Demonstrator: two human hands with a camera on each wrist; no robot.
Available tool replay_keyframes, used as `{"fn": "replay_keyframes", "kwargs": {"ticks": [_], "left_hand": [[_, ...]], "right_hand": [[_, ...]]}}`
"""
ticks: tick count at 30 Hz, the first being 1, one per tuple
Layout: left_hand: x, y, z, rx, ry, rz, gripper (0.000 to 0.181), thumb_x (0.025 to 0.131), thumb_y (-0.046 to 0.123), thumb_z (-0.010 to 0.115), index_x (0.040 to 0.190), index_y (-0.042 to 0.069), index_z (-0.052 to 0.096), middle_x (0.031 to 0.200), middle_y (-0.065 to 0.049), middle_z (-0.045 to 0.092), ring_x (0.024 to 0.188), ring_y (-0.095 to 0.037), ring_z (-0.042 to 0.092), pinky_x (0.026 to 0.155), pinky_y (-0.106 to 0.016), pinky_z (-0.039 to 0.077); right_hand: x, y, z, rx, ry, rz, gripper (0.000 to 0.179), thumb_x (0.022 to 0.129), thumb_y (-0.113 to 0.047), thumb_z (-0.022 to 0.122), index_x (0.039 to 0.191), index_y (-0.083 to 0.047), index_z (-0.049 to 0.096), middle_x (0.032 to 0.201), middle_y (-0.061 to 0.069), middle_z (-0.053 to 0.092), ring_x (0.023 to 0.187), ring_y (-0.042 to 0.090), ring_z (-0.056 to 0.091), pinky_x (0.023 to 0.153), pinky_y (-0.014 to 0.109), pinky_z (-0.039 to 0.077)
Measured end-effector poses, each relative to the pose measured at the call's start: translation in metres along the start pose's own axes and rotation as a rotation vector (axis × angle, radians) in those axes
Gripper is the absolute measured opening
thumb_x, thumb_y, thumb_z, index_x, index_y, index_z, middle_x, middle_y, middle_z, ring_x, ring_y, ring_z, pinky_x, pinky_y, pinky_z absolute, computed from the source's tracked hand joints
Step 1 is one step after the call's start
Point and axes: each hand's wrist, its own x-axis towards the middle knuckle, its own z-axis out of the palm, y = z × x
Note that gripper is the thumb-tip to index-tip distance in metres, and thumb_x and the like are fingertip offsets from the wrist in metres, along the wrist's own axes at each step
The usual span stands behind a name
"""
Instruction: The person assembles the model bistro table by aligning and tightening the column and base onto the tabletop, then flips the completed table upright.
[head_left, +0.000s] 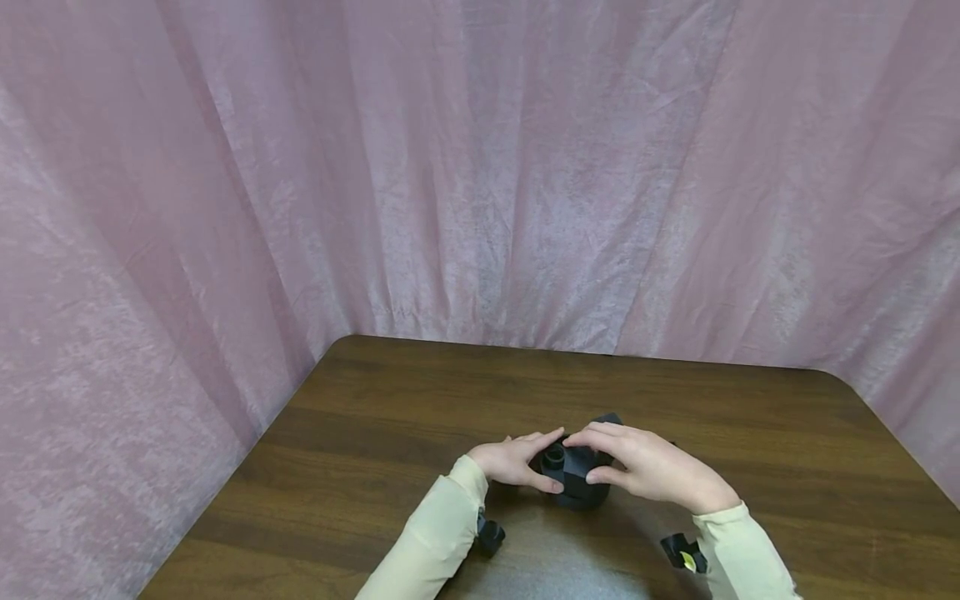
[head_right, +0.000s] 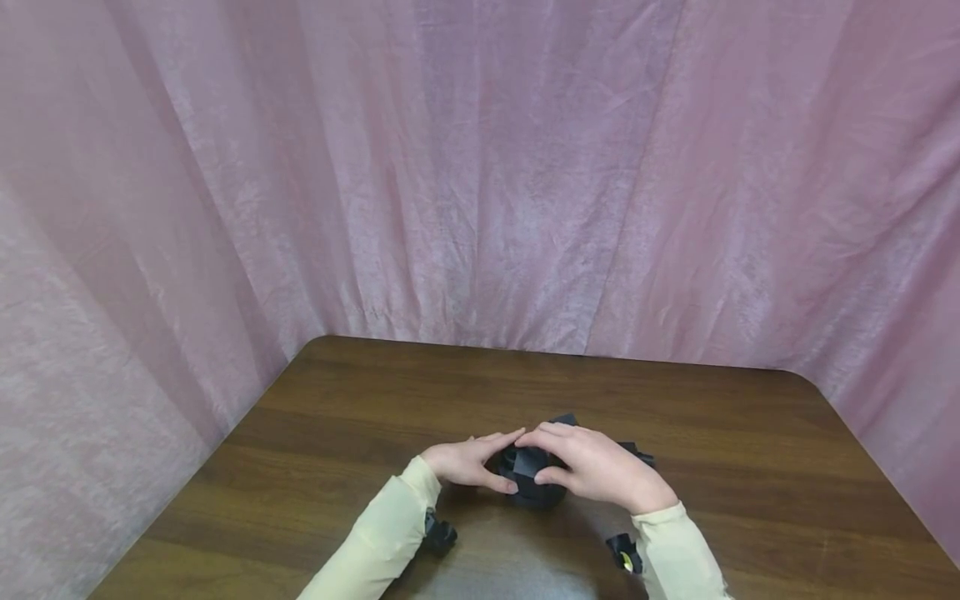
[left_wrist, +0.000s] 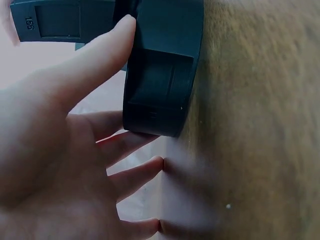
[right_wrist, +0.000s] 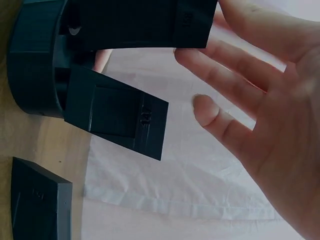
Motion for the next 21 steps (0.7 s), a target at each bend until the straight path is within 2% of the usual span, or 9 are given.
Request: {"fn": "replay_keyframes", "kwargs": {"ticks": [5,10,16,21], "left_hand": [[-0.0005,0.0003,0.0004,-0.016,-0.001,-0.009,0.086,0.089,0.046,0.066,0.156,0.027,0.016,0.157,-0.002,0.031,0.147,-0.027,0.026,0.117,-0.059,0.016],[0.0002,-0.0003,0.0017,-0.019,0.003,-0.001,0.086,0.089,0.046,0.066,0.156,0.026,0.017,0.157,-0.003,0.031,0.147,-0.027,0.027,0.117,-0.058,0.016],[0.0003,-0.0003,0.0026,-0.025,-0.001,-0.012,0.086,0.089,0.044,0.066,0.156,0.026,0.016,0.159,-0.004,0.028,0.148,-0.023,0.024,0.118,-0.057,0.016],[-0.0008,0.0004,0.0017,-0.024,0.002,-0.007,0.086,0.089,0.044,0.067,0.156,0.026,0.017,0.157,-0.003,0.031,0.148,-0.023,0.026,0.118,-0.057,0.016]], "right_hand": [[0.0009,0.0002,0.0035,-0.032,0.019,-0.006,0.039,0.090,-0.024,0.068,0.127,-0.019,0.060,0.111,-0.008,0.062,0.092,0.006,0.060,0.076,0.027,0.051],[0.0030,-0.0006,0.0071,-0.090,0.066,0.083,0.035,0.089,-0.034,0.068,0.118,-0.015,0.064,0.110,-0.008,0.061,0.094,0.007,0.061,0.077,0.028,0.052],[0.0009,-0.0012,0.0066,-0.160,0.087,0.126,0.033,0.085,-0.021,0.074,0.115,-0.011,0.065,0.110,-0.004,0.064,0.095,0.012,0.065,0.077,0.033,0.054],[0.0002,-0.0001,0.0060,-0.150,0.074,0.136,0.037,0.084,-0.019,0.074,0.119,-0.016,0.063,0.104,-0.007,0.063,0.084,0.006,0.063,0.070,0.028,0.053]]}}
